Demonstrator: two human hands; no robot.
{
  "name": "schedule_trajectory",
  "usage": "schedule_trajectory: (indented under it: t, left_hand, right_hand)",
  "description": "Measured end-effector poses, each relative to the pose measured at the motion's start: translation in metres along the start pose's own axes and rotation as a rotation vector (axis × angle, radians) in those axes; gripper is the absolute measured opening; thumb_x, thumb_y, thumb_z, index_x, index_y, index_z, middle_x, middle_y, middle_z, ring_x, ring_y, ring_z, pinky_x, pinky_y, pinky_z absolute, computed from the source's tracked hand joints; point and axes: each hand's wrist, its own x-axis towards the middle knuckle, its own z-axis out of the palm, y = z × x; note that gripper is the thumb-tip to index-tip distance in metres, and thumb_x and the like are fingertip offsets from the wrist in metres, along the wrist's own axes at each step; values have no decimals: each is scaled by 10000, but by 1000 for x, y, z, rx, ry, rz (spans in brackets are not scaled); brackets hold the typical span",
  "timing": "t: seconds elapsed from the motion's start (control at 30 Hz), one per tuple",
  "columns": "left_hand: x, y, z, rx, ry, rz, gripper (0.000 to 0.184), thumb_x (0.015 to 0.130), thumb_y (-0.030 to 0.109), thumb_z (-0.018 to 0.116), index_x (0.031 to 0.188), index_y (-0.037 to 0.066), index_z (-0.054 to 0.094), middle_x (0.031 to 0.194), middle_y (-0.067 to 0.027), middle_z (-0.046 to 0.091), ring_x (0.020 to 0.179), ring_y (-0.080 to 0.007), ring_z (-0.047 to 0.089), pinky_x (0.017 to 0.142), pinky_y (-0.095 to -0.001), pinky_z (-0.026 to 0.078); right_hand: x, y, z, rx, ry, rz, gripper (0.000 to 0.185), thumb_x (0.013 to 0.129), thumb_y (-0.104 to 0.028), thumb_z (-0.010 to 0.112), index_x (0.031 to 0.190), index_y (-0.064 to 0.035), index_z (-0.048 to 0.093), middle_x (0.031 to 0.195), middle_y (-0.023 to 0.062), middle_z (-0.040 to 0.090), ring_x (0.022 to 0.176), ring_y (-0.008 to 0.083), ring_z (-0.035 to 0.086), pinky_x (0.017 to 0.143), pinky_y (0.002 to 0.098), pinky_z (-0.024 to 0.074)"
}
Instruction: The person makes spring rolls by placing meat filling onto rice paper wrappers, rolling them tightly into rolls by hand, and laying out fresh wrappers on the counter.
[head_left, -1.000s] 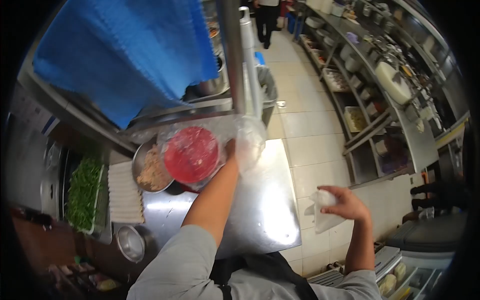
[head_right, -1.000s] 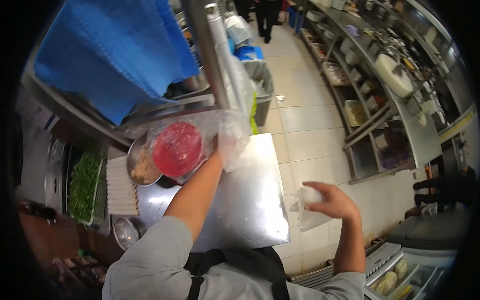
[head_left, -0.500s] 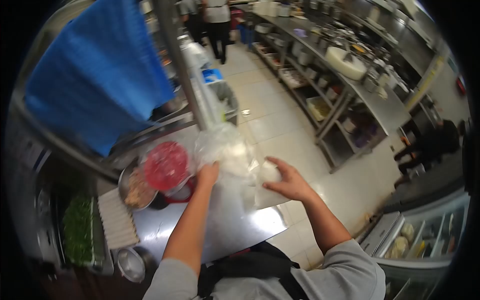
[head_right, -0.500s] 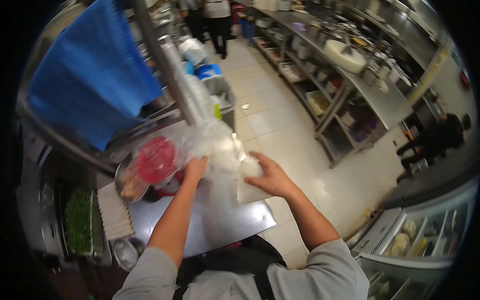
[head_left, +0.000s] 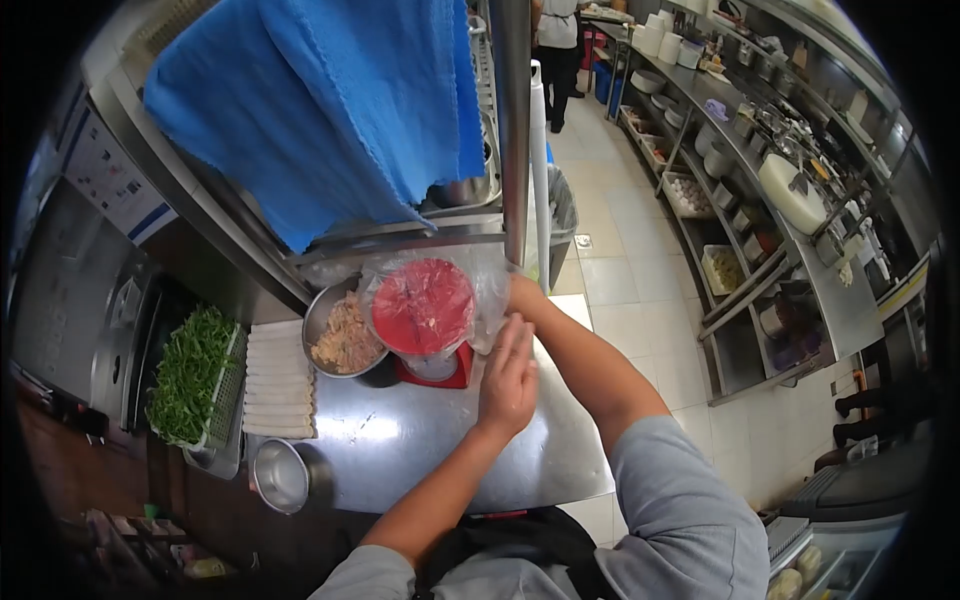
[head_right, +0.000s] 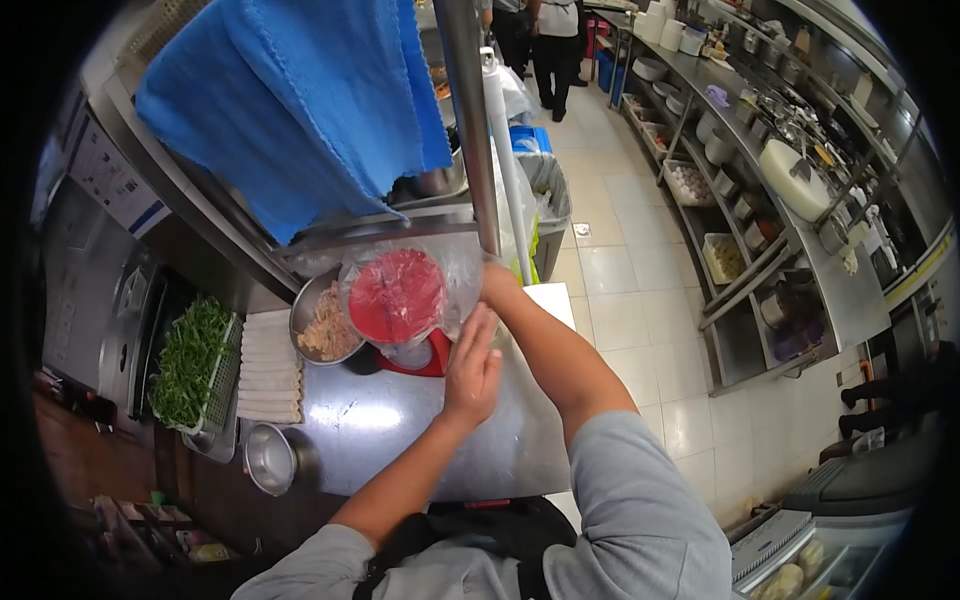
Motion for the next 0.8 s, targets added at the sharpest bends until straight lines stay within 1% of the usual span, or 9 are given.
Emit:
schedule_trajectory:
  t: [0.1, 0.27, 0.33, 0.5, 0.57, 0.6, 0.67, 0.73, 0.8]
  left_hand:
    - [16, -15, 12, -185, -96, -102, 537, 1032, 157, 512, 1524, -39, 423, 1606, -254, 373, 1503, -376, 358, 1237, -416, 263]
    - [69, -97, 57, 47, -50, -415, 636, 1024, 318, 484, 1558, -4, 358, 1499, -349, 447, 1365, -482, 474, 1159, -483, 368]
    - [82, -131, 75, 49, -64, -525, 690, 995, 313, 505, 1571, -10, 305, 1414, -406, 486, 1233, -537, 553, 1071, -527, 436]
    - [96, -89, 55, 94, -160, -748, 578, 985, 191, 504, 1505, -40, 399, 1363, -402, 528, 1277, -517, 528, 1099, -501, 420]
    - [59, -66, 49, 307, 92, -254, 508, 1003, 198, 536, 1436, -63, 483, 1396, -371, 529, 1356, -463, 492, 1137, -470, 396]
    - [20, -29, 20, -185, 14, -337, 531, 1015, 267, 590, 1396, -94, 512, 1433, -343, 520, 1418, -432, 445, 1163, -454, 370]
    - [6, -17, 3, -195, 17, -348, 533, 1029, 321, 604, 1379, -77, 546, 1451, -285, 542, 1419, -363, 473, 1155, -442, 381]
    - [-22, -1, -34, -1406, -178, -581, 425, 1035, 244, 624, 1361, -26, 587, 1364, -201, 616, 1325, -253, 556, 1122, -376, 415]
    - [-31, 3, -58, -1233, -131, -531, 327, 1013, 193, 653, 1272, -5, 627, 1265, -136, 646, 1195, -181, 592, 1042, -336, 455]
  right_hand:
    - [-12, 18, 15, -68, -54, -158, 376, 866, -356, 652, 1099, -70, 723, 1108, 216, 724, 1059, 428, 670, 894, 465, 548]
    - [-157, -67, -126, 378, 131, 289, 935, 831, -263, 793, 1581, -10, 294, 1228, 321, 663, 1146, 424, 664, 976, 435, 530]
    - [-188, -46, -127, 332, 343, 181, 862, 818, -191, 823, 1524, 42, 386, 1234, 256, 682, 1079, 331, 696, 942, 393, 554]
    - [-261, -66, -163, 1336, 324, 383, 417, 876, -51, 726, 1274, -24, 604, 1150, 124, 697, 1058, 214, 679, 947, 340, 540]
    - [-278, -46, -146, 1722, 228, 51, 250, 877, -39, 686, 1115, -50, 611, 1090, 84, 677, 1029, 210, 667, 921, 347, 537]
    - [-279, -53, -141, 1735, 230, 44, 250, 877, -39, 686, 1115, -50, 611, 1090, 84, 677, 1029, 210, 667, 921, 347, 537]
    - [-274, -70, -131, 1949, 71, 1, 181, 865, -49, 677, 1017, -78, 582, 1065, 67, 652, 1020, 218, 650, 906, 362, 532]
    - [-264, -86, -109, 1984, 31, -31, 226, 865, -147, 709, 1044, -78, 590, 1101, 81, 652, 1041, 237, 648, 911, 388, 538]
    - [-251, -119, -100, 2202, -114, -52, 326, 876, -314, 732, 1049, -78, 590, 1084, 88, 661, 1037, 252, 655, 927, 401, 536]
